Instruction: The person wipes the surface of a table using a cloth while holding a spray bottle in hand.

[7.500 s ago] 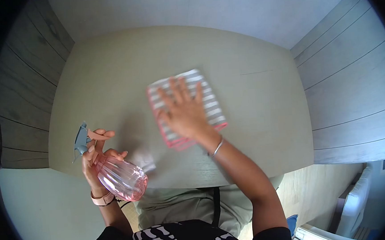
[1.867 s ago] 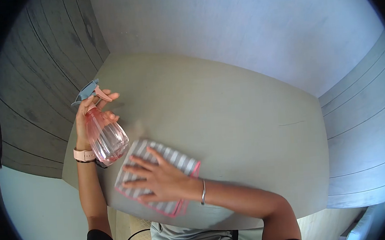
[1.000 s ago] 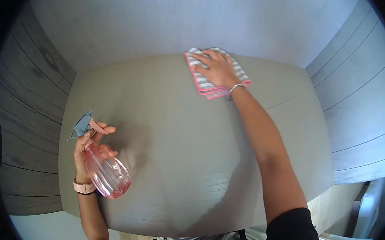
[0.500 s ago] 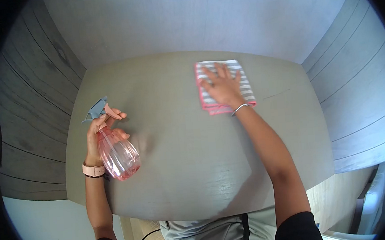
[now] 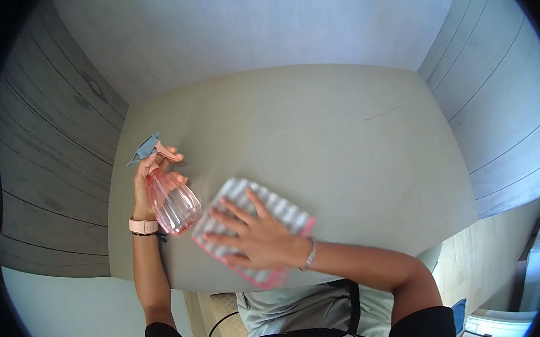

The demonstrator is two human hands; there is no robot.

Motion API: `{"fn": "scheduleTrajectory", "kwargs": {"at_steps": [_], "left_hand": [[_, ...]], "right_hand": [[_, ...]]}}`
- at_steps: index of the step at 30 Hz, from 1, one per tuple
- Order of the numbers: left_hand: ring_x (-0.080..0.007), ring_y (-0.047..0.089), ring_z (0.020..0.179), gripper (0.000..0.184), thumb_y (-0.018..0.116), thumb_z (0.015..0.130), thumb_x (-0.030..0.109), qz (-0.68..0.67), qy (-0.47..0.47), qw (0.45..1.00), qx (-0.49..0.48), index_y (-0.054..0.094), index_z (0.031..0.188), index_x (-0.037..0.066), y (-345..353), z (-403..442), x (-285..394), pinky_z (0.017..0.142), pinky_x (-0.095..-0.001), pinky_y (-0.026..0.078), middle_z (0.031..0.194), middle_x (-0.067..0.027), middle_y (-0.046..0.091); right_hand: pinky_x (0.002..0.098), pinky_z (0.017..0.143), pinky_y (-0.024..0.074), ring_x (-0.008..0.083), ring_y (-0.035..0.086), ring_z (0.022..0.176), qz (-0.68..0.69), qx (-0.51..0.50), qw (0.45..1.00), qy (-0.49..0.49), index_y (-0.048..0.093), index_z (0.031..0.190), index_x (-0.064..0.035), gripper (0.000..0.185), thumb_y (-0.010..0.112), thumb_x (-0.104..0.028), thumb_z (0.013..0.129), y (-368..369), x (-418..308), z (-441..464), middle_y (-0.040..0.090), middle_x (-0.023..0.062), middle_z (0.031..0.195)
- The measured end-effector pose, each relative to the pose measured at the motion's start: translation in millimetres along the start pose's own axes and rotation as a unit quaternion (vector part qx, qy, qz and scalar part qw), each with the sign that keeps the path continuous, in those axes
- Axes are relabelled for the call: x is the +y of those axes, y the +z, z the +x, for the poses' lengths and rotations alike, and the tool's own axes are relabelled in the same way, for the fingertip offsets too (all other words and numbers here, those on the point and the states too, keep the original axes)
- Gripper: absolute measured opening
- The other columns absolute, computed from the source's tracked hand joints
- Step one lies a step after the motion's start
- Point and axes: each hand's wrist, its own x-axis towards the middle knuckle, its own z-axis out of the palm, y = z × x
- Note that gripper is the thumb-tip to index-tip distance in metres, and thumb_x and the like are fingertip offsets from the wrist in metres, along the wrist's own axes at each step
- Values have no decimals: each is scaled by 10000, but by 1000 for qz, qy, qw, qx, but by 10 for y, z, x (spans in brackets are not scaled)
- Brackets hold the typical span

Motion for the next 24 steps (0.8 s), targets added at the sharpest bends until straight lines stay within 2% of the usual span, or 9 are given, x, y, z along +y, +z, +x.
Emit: {"fn": "scheduleTrajectory", "kwargs": {"at_steps": [4, 8, 12, 16, 18, 20, 22, 23, 24], "left_hand": [[-267, 681, 629, 494, 516, 940, 388, 17, -26, 999, -11, 535, 1218, -19, 106, -58, 21, 734, -454, 582, 1124, -182, 617], [-285, 686, 620, 510, 506, 936, 394, 34, -64, 996, -51, 513, 1233, -20, 289, -135, -43, 735, -469, 596, 1140, -194, 607], [-322, 683, 629, 536, 505, 923, 390, 63, -127, 983, -119, 483, 1253, -32, 605, -215, -213, 712, -491, 608, 1164, -211, 581], [-355, 678, 646, 528, 537, 905, 332, 71, -166, 966, -185, 465, 1269, -44, 1041, -268, -387, 689, -509, 605, 1155, -214, 563], [-311, 685, 838, 420, 529, 966, 298, 85, -203, 937, -272, 487, 1237, -20, 1225, -228, -412, 758, -471, 607, 1210, -177, 528], [-298, 681, 859, 417, 539, 976, 311, 102, -201, 927, -298, 489, 1247, -1, 1448, -152, -497, 775, -456, 606, 1192, -165, 527], [-287, 645, 1014, 410, 549, 948, 324, 120, -263, 906, -309, 532, 1191, -6, 1708, -97, -557, 764, -422, 587, 1086, -156, 575], [-296, 698, 846, 386, 551, 962, 351, 118, -224, 911, -326, 556, 1144, 10, 1824, -46, -736, 757, -394, 577, 1042, -129, 578], [-296, 698, 846, 386, 551, 962, 351, 118, -224, 910, -329, 556, 1144, 10, 1833, -30, -754, 757, -394, 577, 1042, -129, 578]], "right_hand": [[661, 1153, 47, 312, 258, 1484, 20, -17, 999, 20, 465, 1454, -360, 552, 450, -604, 959, -203, -223, -498, 325, 74, 1588], [619, 1165, 69, 290, 277, 1478, 29, -29, 992, 117, 514, 1424, -358, 537, 500, -597, 943, -410, -196, -984, 382, 69, 1560], [585, 1178, 60, 319, 275, 1475, -52, -6, 947, 317, 519, 1430, -328, 551, 564, -529, 919, -688, 9, -1486, 365, 81, 1570], [561, 1185, 69, 310, 273, 1475, -79, 57, 897, 431, 526, 1430, -279, 557, 596, -471, 912, -835, 351, -1993, 368, 88, 1565], [554, 1186, 74, 304, 275, 1474, -80, 83, 874, 473, 530, 1427, -262, 557, 604, -458, 911, -863, 450, -2115, 375, 89, 1559], [542, 1189, 72, 293, 273, 1475, -76, 106, 859, 496, 538, 1421, -250, 553, 615, -442, 908, -917, 553, -2196, 391, 82, 1545], [542, 1187, 100, 299, 301, 1463, -84, 108, 858, 495, 548, 1410, -212, 553, 618, -435, 908, -970, 587, -2189, 413, 109, 1529], [545, 1174, 158, 297, 338, 1442, 27, 222, 845, 485, 566, 1388, -190, 543, 625, -431, 906, -1024, 591, -2190, 425, 122, 1512], [547, 1162, 216, 295, 375, 1422, 136, 331, 811, 462, 584, 1367, -167, 533, 633, -426, 903, -1083, 580, -2200, 436, 135, 1496]]}}
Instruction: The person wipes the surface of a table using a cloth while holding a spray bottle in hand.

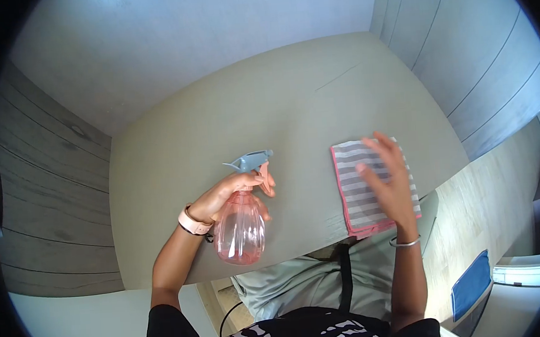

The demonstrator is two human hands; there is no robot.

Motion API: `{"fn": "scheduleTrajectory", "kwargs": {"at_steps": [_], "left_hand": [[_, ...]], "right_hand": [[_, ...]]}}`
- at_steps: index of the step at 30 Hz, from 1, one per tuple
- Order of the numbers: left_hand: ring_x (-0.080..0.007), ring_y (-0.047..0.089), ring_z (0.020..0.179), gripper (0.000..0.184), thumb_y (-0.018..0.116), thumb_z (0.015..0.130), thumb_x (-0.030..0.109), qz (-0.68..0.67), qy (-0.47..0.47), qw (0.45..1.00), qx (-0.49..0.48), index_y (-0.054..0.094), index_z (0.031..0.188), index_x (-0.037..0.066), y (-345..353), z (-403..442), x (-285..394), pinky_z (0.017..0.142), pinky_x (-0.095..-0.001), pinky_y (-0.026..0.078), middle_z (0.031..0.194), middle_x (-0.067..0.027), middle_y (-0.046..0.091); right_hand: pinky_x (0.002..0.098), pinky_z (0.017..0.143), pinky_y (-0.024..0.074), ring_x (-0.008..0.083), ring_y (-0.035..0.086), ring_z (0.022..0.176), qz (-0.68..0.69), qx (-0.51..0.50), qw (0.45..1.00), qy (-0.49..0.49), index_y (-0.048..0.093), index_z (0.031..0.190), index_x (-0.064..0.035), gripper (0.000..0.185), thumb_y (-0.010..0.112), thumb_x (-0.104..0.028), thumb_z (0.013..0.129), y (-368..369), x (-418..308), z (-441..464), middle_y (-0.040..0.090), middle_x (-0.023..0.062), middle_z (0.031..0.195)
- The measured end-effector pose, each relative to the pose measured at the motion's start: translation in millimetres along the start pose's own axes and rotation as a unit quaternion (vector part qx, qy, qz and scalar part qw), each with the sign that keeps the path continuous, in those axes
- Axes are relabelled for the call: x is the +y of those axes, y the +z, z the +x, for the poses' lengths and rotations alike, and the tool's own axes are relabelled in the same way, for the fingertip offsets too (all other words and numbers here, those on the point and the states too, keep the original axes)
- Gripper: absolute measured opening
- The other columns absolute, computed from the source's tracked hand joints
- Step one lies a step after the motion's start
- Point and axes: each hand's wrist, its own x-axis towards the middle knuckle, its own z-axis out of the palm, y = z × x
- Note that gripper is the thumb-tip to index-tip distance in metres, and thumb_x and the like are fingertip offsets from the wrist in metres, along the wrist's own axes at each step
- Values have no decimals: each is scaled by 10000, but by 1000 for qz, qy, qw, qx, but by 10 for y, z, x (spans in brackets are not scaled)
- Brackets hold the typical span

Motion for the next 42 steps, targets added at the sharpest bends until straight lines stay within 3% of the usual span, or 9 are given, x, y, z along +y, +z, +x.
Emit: {"fn": "scheduleTrajectory", "kwargs": {"at_steps": [2, 4, 5, 10, 13, 18, 31, 37, 42], "left_hand": [[-300, 707, 742, 371, 545, 969, 357, -11, -95, 995, -10, 570, 1126, 22, 40, 33, 32, 737, -382, 571, 1016, -107, 577], [-300, 706, 750, 373, 545, 968, 356, 2, -85, 996, -20, 570, 1136, 23, 100, 35, 77, 731, -380, 569, 1023, -107, 578], [-299, 705, 757, 376, 545, 968, 355, 13, -75, 997, -26, 569, 1146, 24, 129, 30, 99, 726, -378, 566, 1030, -106, 580], [-293, 689, 827, 400, 556, 954, 355, -18, -43, 999, -18, 557, 1184, 28, -12, -72, 24, 701, -388, 581, 1093, -131, 582], [-217, 558, 1144, 388, 575, 941, 337, -70, 90, 993, 41, 565, 1169, 24, -267, -230, 5, 703, -440, 607, 1208, -122, 525], [-248, 670, 843, 452, 561, 931, 377, -103, 159, 962, 197, 551, 1203, 16, -843, -658, 99, 680, -425, 601, 1150, -169, 590], [-215, 639, 643, 445, 540, 949, 374, -133, 232, 895, 357, 574, 1170, -11, -1469, -1158, 72, 690, -384, 561, 1063, -159, 654], [-229, 650, 648, 447, 543, 937, 377, -125, 230, 899, 351, 580, 1157, -10, -1471, -1130, 25, 704, -402, 572, 1065, -152, 649], [-232, 660, 658, 460, 542, 937, 379, -114, 220, 907, 341, 574, 1177, -12, -1481, -1100, -15, 725, -402, 578, 1083, -154, 652]], "right_hand": [[506, 1149, 282, 286, 429, 1378, 272, 81, 959, 6, 524, 1408, -113, 537, 604, -370, 943, -223, -150, -3, 457, 143, 1469], [476, 1131, 336, 277, 522, 1266, 689, -34, 708, -153, 453, 1443, -82, 520, 524, -343, 999, -569, -459, -11, 517, 128, 1396], [476, 1131, 336, 277, 522, 1266, 688, -32, 709, -154, 453, 1443, -82, 520, 524, -343, 999, -643, -503, -10, 517, 128, 1396], [454, 1029, 434, 231, 630, 1012, 604, 28, 757, -247, 449, 1425, -84, 481, 442, -369, 1036, -924, -501, 49, 593, 100, 1246], [386, 1043, 406, 200, 550, 1205, 170, -5, 985, -6, 511, 1369, -61, 469, 515, -361, 1009, -675, -391, 118, 602, 115, 1260], [538, 1177, 127, 333, 249, 1475, -283, -183, 941, -27, 452, 1477, -186, 629, 514, -541, 963, 53, 74, -191, 324, 167, 1564], [606, 1173, -20, 341, 81, 1521, -243, -136, 960, 17, 282, 1561, -271, 660, 257, -626, 1005, 1406, -103, 874, 178, 119, 1639], [637, 1161, 8, 356, 111, 1516, -243, -201, 910, -271, 363, 1529, -259, 607, 318, -578, 1014, 1848, -693, 81, 191, 127, 1635], [605, 1174, 48, 322, 188, 1504, -183, -287, 884, -322, 461, 1466, -305, 499, 439, -495, 1005, 1481, -790, -529, 257, 77, 1620]]}}
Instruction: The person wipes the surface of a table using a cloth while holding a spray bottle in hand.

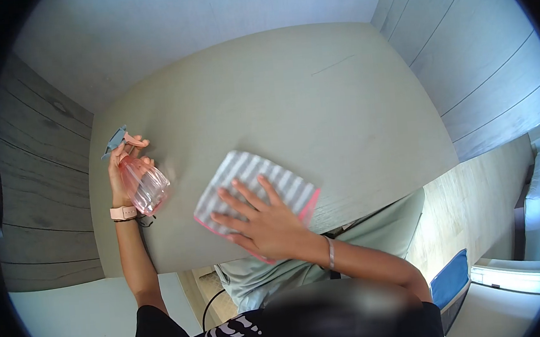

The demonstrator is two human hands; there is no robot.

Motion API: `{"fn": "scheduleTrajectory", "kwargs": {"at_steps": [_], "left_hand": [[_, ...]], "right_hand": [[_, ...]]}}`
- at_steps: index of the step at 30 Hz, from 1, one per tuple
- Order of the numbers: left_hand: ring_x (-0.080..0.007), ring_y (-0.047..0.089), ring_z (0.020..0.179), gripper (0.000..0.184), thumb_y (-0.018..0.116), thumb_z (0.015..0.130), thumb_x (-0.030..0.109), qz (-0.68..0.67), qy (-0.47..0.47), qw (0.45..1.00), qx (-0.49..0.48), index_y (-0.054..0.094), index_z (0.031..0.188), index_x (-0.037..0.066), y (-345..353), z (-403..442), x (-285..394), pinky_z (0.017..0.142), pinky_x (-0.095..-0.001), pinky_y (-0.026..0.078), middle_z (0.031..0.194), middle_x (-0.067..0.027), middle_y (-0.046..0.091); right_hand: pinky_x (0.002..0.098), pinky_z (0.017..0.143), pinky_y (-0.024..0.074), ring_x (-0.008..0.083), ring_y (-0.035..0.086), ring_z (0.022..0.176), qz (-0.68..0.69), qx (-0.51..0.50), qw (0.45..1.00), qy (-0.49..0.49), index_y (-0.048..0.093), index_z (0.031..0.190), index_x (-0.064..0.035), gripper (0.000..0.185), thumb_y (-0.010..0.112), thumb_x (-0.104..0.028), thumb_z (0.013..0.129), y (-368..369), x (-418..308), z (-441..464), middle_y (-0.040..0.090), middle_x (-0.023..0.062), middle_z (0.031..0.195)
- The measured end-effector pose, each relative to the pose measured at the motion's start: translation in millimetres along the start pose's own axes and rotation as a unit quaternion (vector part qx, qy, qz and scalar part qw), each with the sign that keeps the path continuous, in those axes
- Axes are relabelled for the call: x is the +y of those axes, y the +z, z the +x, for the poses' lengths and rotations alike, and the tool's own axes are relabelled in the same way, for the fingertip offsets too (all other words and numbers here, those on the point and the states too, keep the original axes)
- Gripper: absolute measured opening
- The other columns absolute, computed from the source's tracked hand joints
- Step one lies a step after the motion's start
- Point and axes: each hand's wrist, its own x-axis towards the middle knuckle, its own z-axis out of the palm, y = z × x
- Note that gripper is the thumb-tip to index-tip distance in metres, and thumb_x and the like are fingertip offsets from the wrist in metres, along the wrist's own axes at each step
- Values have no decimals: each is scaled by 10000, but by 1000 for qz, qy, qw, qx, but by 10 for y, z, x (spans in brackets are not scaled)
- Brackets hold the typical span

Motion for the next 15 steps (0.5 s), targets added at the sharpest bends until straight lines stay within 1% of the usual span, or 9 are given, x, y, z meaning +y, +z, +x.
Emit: {"fn": "scheduleTrajectory", "kwargs": {"at_steps": [1, 2, 4, 6, 8, 10, 12, 13, 15], "left_hand": [[-232, 663, 660, 460, 536, 940, 379, 1, 2, 1000, -5, 573, 1180, -12, 9, -3, -18, 726, -402, 578, 1089, -156, 652], [-232, 666, 662, 461, 531, 943, 379, 3, 4, 1000, -10, 572, 1183, -13, 20, -5, -34, 728, -401, 578, 1096, -158, 652], [-233, 668, 666, 461, 526, 946, 377, 4, 1, 1000, -20, 571, 1186, -14, 53, 7, -39, 727, -402, 578, 1098, -161, 651], [-234, 670, 670, 461, 521, 948, 375, 4, -2, 1000, -30, 571, 1189, -14, 79, 20, -34, 726, -403, 577, 1101, -163, 650], [-239, 670, 676, 465, 509, 955, 374, 18, 7, 999, -46, 568, 1199, -18, 91, 23, -30, 722, -403, 575, 1101, -168, 648], [-240, 670, 675, 467, 509, 955, 373, 20, -2, 999, -44, 567, 1202, -19, 98, 0, -35, 719, -403, 574, 1103, -168, 645], [-241, 670, 674, 468, 509, 956, 373, 21, -8, 999, -42, 566, 1205, -20, 98, -14, -48, 717, -402, 573, 1104, -168, 643], [-242, 669, 673, 469, 510, 955, 372, 21, -8, 998, -54, 565, 1206, -20, 99, 2, -41, 719, -401, 572, 1108, -166, 641], [-242, 669, 671, 470, 511, 955, 372, 21, -8, 997, -68, 565, 1208, -21, 100, 27, -39, 722, -399, 572, 1111, -164, 639]], "right_hand": [[588, 1181, 60, 307, 210, 1500, 19, -9, 1000, -5, 491, 1443, -322, 463, 462, -468, 1005, -46, 18, -135, 283, 57, 1613], [588, 1181, 60, 307, 210, 1500, 22, -12, 1000, -2, 491, 1443, -322, 463, 462, -468, 1005, -110, 67, -247, 283, 57, 1613], [554, 1194, 66, 287, 221, 1499, -10, -30, 997, 63, 519, 1419, -347, 433, 487, -433, 996, -256, 218, -481, 310, 27, 1603], [551, 1196, 69, 299, 223, 1498, -44, -37, 989, 139, 505, 1435, -331, 463, 509, -411, 979, -423, 460, -659, 299, 36, 1609], [555, 1195, 81, 303, 221, 1499, -90, -7, 971, 220, 485, 1454, -315, 502, 529, -396, 961, -549, 780, -841, 290, 39, 1613], [562, 1189, 97, 307, 219, 1499, -134, 29, 944, 300, 456, 1476, -300, 513, 508, -401, 977, -604, 1220, -1058, 285, 44, 1615], [582, 1178, 110, 302, 215, 1500, -157, 73, 903, 392, 419, 1497, -301, 514, 452, -438, 1003, -642, 1657, -1217, 275, 54, 1618], [582, 1178, 110, 302, 215, 1500, -158, 73, 902, 394, 419, 1497, -301, 514, 452, -438, 1003, -621, 1742, -1151, 275, 54, 1618], [610, 1164, 115, 315, 209, 1499, -179, 97, 834, 513, 376, 1517, -303, 526, 392, -479, 1022, -581, 1849, -1048, 268, 69, 1619]]}}
